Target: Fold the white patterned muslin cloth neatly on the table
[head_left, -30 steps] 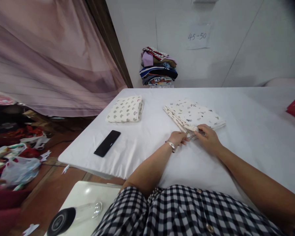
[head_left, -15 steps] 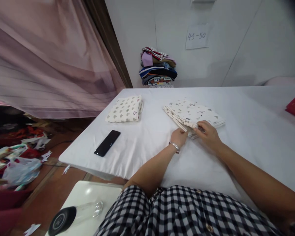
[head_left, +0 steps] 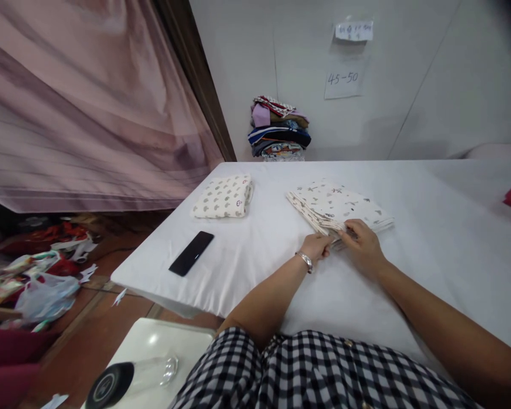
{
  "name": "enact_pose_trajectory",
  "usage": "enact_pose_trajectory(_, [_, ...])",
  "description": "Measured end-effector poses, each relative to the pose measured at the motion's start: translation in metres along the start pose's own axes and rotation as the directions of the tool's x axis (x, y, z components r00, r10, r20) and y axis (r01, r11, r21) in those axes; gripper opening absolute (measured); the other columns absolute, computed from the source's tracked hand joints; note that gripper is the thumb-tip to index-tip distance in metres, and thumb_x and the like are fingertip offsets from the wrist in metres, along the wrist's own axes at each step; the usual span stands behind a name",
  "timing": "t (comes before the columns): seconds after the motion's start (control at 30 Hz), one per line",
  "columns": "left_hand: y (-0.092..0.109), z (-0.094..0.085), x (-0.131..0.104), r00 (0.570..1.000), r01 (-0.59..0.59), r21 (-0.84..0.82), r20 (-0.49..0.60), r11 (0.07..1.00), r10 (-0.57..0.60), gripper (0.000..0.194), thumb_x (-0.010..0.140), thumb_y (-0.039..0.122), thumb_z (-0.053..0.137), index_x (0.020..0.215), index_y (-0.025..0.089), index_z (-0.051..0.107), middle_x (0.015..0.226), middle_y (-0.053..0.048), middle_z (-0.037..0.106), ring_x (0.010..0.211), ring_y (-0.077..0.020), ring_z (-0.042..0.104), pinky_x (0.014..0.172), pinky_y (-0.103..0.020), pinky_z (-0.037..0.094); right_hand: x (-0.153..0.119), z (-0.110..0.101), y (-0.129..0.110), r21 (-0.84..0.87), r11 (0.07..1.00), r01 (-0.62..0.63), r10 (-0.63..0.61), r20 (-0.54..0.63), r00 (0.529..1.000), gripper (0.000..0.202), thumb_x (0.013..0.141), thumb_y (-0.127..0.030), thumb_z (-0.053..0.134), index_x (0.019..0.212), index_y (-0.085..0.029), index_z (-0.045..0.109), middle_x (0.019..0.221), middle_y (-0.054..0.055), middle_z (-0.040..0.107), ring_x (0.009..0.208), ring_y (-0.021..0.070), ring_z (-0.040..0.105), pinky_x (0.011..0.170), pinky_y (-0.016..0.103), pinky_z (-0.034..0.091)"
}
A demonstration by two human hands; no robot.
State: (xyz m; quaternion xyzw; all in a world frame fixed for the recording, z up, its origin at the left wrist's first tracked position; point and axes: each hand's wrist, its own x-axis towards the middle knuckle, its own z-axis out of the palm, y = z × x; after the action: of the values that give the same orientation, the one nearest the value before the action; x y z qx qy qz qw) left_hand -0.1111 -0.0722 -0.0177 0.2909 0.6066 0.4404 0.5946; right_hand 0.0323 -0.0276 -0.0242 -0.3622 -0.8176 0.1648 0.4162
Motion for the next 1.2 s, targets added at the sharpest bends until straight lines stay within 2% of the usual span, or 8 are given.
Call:
enact_pose_trajectory(0.2, [0.005,-0.004,-0.004,0.986,0.102,-0.166,0.149,0.981,-0.077,0.026,0.077,0.028,0.063,0.063,0.017,0.044,0.045,0.008,0.037,0.036,-0.0029,0.031,0.037,-0.018,0.007,-0.007,0.006,0.009,-0.031,0.997,0.077,-0.075,0.071,0.995,0.014,0.088,-0.035,0.048,0.094,-0.023,0.053,0.097,0.008,0.060,0.088,0.0229,0.057,0.074,0.037,0.047])
enact_pose_trajectory(0.3, [0.003,-0.005,-0.003,0.983,0.091,-0.189,0.177,0.978,-0.057,0.025,0.078,0.026,0.061,0.063,0.017,0.044,0.045,0.008,0.037,0.036,-0.0034,0.032,0.037,-0.019,0.008,-0.008,0.006,0.011,-0.026,0.997,0.079,-0.079,0.012,0.997,0.014,0.088,-0.034,0.050,0.095,-0.023,0.053,0.097,0.008,0.060,0.088,0.0226,0.058,0.075,0.037,0.048])
enact_pose_trajectory(0.4, [-0.001,-0.005,-0.002,0.984,0.064,-0.191,0.177,0.979,-0.030,0.027,0.076,0.028,0.064,0.062,0.017,0.044,0.045,0.008,0.038,0.036,-0.0035,0.032,0.037,-0.019,0.009,-0.009,0.007,0.011,-0.023,0.996,0.083,-0.083,-0.014,0.996,0.014,0.088,-0.033,0.050,0.096,-0.022,0.054,0.097,0.008,0.060,0.088,0.0226,0.058,0.076,0.038,0.048])
enact_pose_trajectory(0.53, [-0.003,-0.005,-0.001,0.989,0.060,-0.193,0.141,0.979,-0.033,0.030,0.072,0.030,0.070,0.063,0.016,0.045,0.045,0.008,0.039,0.036,-0.0033,0.033,0.037,-0.019,0.009,-0.012,0.008,0.015,-0.023,0.990,0.136,-0.134,0.053,0.990,0.016,0.088,-0.031,0.050,0.100,-0.023,0.055,0.101,0.009,0.061,0.096,0.0248,0.057,0.082,0.041,0.048])
enact_pose_trajectory(0.77, [-0.001,-0.006,-0.004,0.989,0.064,-0.215,0.141,0.975,-0.034,0.027,0.076,0.028,0.065,0.062,0.016,0.045,0.044,0.008,0.038,0.037,-0.0036,0.034,0.037,-0.019,0.010,-0.019,0.006,0.021,-0.039,0.981,0.192,-0.188,0.104,0.977,0.028,0.084,-0.033,0.055,0.110,-0.024,0.054,0.110,0.011,0.060,0.103,0.0270,0.056,0.086,0.045,0.048])
enact_pose_trajectory(0.97, [-0.001,-0.006,-0.005,0.985,0.068,-0.215,0.171,0.974,-0.031,0.027,0.074,0.030,0.066,0.063,0.016,0.047,0.045,0.008,0.037,0.036,-0.0031,0.033,0.037,-0.018,0.009,-0.016,0.010,0.019,-0.117,0.979,0.166,-0.156,0.086,0.984,0.020,0.085,-0.033,0.053,0.102,-0.023,0.055,0.101,0.010,0.061,0.095,0.0274,0.057,0.082,0.044,0.047])
enact_pose_trajectory(1.07, [-0.002,-0.009,-0.002,0.986,0.031,-0.160,0.164,0.987,-0.004,0.022,0.077,0.028,0.064,0.065,0.016,0.049,0.044,0.008,0.039,0.036,-0.0041,0.035,0.036,-0.018,0.013,-0.011,0.007,0.015,-0.085,0.993,0.082,-0.076,0.074,0.994,0.012,0.085,-0.030,0.050,0.094,-0.023,0.056,0.093,0.007,0.061,0.085,0.0237,0.057,0.074,0.039,0.047])
enact_pose_trajectory(1.2, [-0.008,-0.018,0.006,0.988,-0.132,0.195,-0.052,0.972,0.145,0.015,0.078,0.026,0.062,0.068,0.016,0.056,0.043,0.007,0.045,0.037,-0.0055,0.041,0.040,-0.018,0.028,-0.005,0.001,0.010,-0.017,0.998,-0.060,0.060,0.006,0.998,0.011,0.082,-0.032,0.054,0.088,-0.023,0.057,0.085,0.004,0.060,0.075,0.0202,0.054,0.068,0.035,0.044])
